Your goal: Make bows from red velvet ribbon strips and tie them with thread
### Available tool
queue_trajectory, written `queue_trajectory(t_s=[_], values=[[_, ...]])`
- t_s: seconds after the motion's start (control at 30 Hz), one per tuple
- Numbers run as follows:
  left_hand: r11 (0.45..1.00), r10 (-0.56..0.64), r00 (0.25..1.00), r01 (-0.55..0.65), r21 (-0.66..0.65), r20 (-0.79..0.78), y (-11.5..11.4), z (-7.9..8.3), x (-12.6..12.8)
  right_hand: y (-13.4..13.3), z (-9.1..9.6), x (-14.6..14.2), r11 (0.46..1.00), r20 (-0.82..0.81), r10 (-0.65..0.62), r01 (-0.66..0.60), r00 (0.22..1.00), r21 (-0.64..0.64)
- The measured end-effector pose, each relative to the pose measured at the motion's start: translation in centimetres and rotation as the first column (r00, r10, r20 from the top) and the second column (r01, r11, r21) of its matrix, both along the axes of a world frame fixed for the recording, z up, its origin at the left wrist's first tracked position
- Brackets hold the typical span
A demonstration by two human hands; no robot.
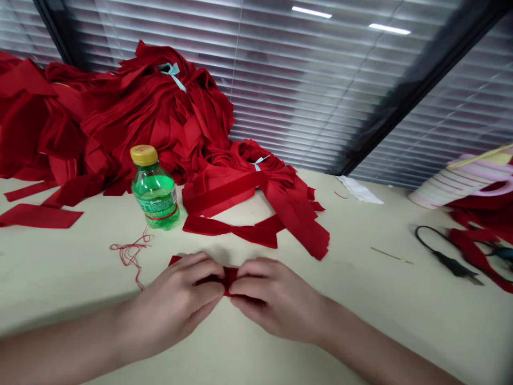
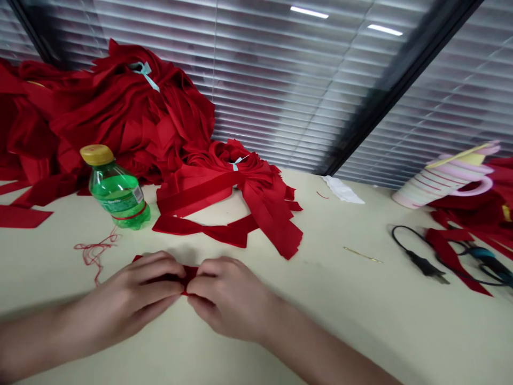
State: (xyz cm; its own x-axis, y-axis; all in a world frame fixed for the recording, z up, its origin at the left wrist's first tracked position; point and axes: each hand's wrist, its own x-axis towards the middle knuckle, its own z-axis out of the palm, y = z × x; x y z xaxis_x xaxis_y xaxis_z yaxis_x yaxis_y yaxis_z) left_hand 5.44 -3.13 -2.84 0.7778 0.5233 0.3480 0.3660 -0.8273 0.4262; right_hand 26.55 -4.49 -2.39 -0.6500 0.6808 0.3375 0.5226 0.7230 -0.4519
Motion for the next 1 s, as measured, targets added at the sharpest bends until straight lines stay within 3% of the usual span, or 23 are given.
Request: queue_trajectory(t_s=[0.2,0.37,0.5,0.57,1.0], values=[[1.000,0.012,1.000,-0.011,0.013,-0.010,-0.1,0.1,0.0,-0.9,-0.6,0.5,0.999,0.000,-0.045,0.045,0.999,0.009],[1.000,0.006,1.000,-0.006,0.024,0.013,-0.1,-0.1,-0.1,-1.5,-0.7,0.2,0.979,0.207,-0.077,0.035,0.975,0.201],[0.999,0.003,1.000,-0.004,0.039,0.023,-0.1,-0.2,-0.2,-1.9,-0.5,0.0,0.882,0.326,-0.077,-0.087,0.942,0.463],[0.999,0.009,1.000,-0.011,0.050,0.027,-0.1,-0.2,-0.1,-2.0,-0.5,-0.1,0.840,0.333,-0.095,-0.104,0.938,0.532],[0.999,0.032,0.999,-0.033,0.030,0.037,-0.2,-0.3,-0.1,-1.7,-0.8,0.0,0.879,0.308,-0.041,-0.113,0.950,0.464]])
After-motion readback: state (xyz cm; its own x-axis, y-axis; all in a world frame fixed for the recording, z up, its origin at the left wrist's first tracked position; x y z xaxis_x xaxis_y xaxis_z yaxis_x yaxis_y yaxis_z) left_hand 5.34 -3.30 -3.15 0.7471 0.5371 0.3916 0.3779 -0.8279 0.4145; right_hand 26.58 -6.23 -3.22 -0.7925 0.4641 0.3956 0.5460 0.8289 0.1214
